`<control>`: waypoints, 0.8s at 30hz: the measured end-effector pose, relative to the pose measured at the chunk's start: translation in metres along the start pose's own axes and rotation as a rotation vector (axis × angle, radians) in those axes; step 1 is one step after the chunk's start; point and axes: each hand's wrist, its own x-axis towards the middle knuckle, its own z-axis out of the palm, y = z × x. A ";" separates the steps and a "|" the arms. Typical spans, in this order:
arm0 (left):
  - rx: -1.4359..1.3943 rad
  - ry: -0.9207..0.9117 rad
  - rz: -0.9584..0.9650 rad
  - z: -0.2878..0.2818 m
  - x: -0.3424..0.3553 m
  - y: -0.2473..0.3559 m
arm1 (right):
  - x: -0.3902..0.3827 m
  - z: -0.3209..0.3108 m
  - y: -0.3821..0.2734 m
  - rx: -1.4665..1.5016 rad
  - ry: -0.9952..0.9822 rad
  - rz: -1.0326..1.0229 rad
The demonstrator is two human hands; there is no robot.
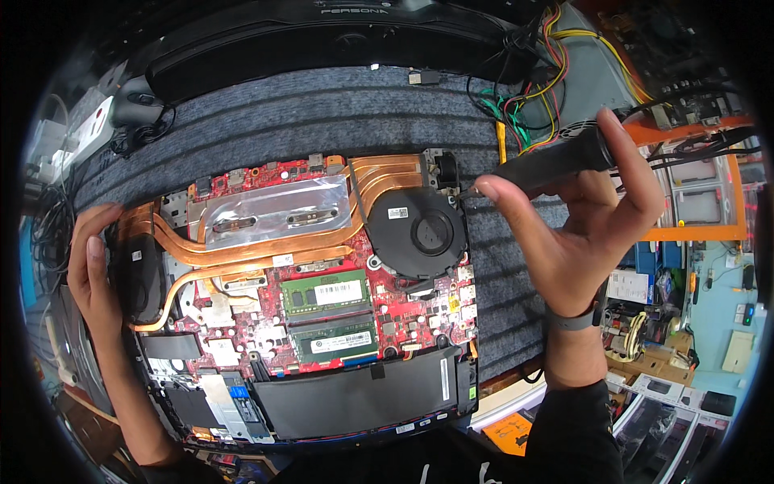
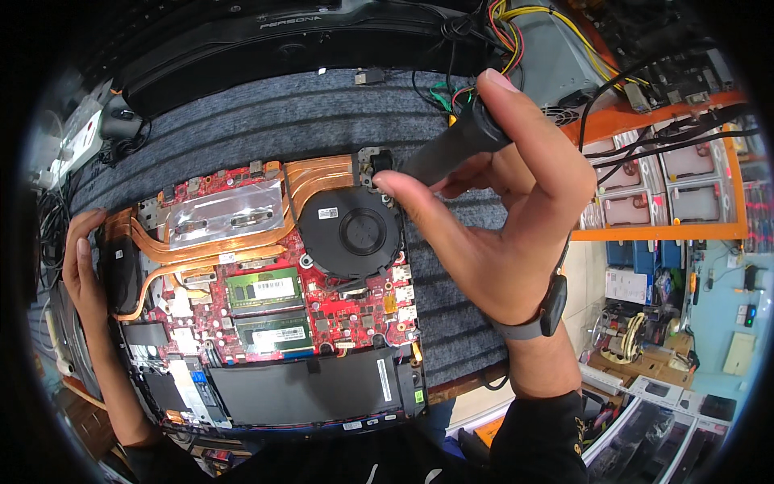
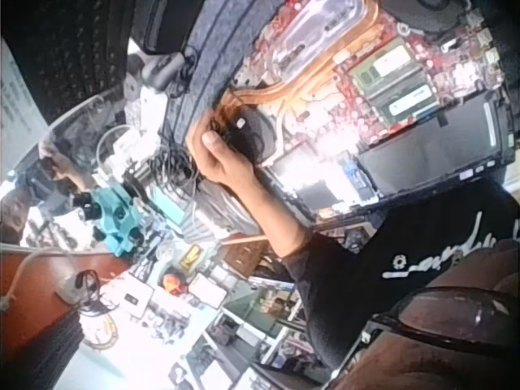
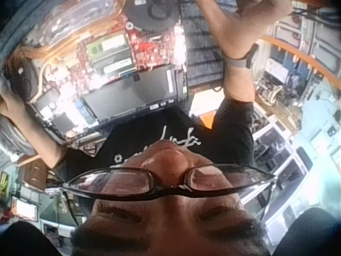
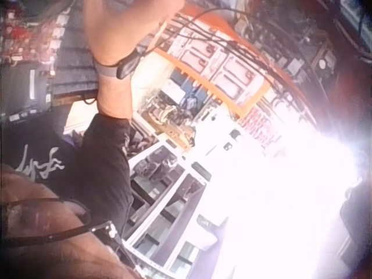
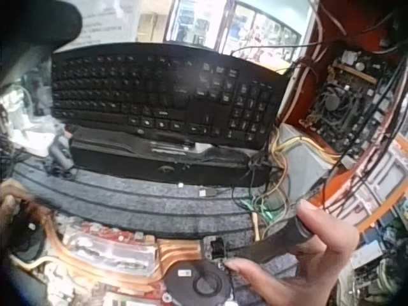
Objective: The person uses a screwdriver to loosen and tighten screws on a laptop's internal cooling fan, removes the fan, and manipulates its electrical connector on the motherboard.
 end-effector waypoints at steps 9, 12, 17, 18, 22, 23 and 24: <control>-0.097 -0.012 0.051 0.004 0.007 0.007 | 0.064 -0.022 -0.044 -0.558 -0.350 0.096; -0.130 -0.023 0.050 0.009 0.009 0.011 | 0.084 -0.033 -0.039 -0.743 -0.512 0.101; -0.163 -0.007 0.060 0.009 0.010 0.013 | 0.107 -0.038 -0.036 -0.352 -0.821 0.073; -0.153 -0.001 0.071 0.010 0.011 0.014 | 0.108 -0.038 -0.031 -0.260 -0.834 -0.043; -0.160 0.017 0.061 0.011 0.010 0.015 | 0.118 -0.044 -0.031 -0.287 -0.971 -0.108; -0.164 0.019 0.043 0.010 0.009 0.014 | 0.121 -0.042 -0.039 -0.397 -1.007 0.073; -0.173 0.020 0.029 0.011 0.009 0.014 | 0.126 -0.040 -0.046 -0.559 -1.052 0.168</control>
